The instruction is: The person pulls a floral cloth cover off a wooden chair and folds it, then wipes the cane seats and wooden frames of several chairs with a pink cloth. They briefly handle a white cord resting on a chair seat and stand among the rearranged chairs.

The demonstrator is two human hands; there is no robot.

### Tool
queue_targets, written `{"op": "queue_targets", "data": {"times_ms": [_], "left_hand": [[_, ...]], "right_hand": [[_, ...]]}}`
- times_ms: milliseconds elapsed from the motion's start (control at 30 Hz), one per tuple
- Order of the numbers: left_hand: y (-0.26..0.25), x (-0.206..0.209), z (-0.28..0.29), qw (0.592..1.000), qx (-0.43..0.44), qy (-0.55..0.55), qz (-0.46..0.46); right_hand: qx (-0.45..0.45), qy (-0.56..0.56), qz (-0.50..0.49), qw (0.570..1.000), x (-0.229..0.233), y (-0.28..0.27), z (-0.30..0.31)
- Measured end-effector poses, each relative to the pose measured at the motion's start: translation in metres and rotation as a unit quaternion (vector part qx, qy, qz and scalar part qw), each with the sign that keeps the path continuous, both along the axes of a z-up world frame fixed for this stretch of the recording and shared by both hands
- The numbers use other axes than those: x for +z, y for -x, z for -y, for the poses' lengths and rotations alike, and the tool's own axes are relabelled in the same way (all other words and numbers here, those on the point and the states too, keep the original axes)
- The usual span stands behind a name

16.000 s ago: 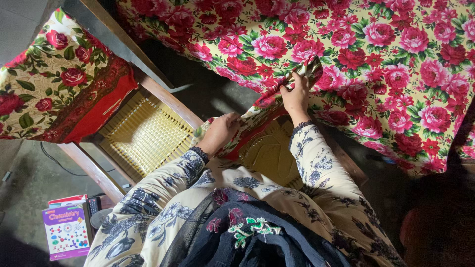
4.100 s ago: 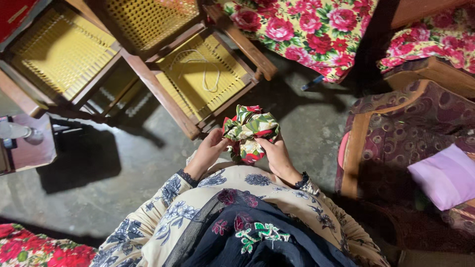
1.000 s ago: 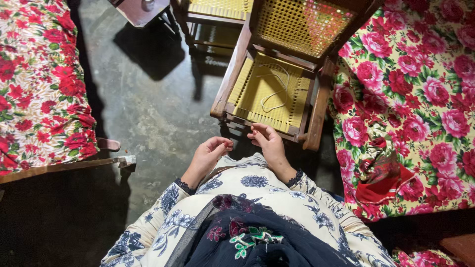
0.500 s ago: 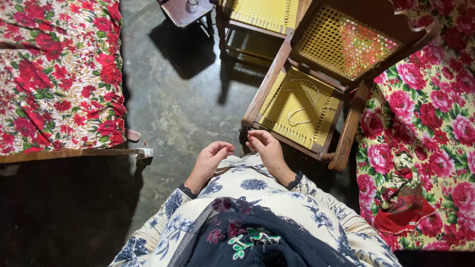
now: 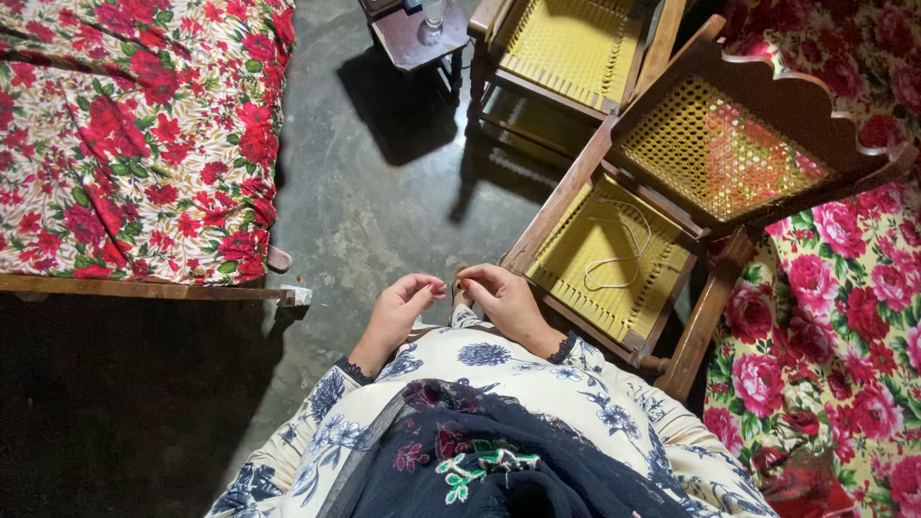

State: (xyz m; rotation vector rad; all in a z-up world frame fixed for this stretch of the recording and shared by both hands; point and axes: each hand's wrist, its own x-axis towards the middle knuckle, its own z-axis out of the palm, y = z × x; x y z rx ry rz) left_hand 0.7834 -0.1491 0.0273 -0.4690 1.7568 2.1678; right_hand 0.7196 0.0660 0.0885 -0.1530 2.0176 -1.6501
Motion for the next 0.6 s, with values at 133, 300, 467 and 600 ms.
{"op": "queue_targets", "data": {"times_ms": [133, 300, 467, 600], "left_hand": [[0.031, 0.001, 0.009, 1.0, -0.009, 0.002, -0.013], [0.076, -0.003, 0.01, 0.998, -0.018, -0.048, -0.031], [0.112, -0.001, 0.015, 0.999, -0.04, 0.009, -0.021], [0.137, 0.005, 0.013, 0.998, -0.06, 0.021, -0.006]], "right_hand": [[0.033, -0.009, -0.024, 0.999, 0.008, 0.031, 0.013], [0.054, -0.025, 0.0, 0.998, 0.012, 0.072, 0.017], [0.062, -0.031, -0.009, 0.998, 0.009, 0.107, 0.019], [0.049, -0.009, 0.009, 0.999, 0.009, 0.123, 0.015]]}}
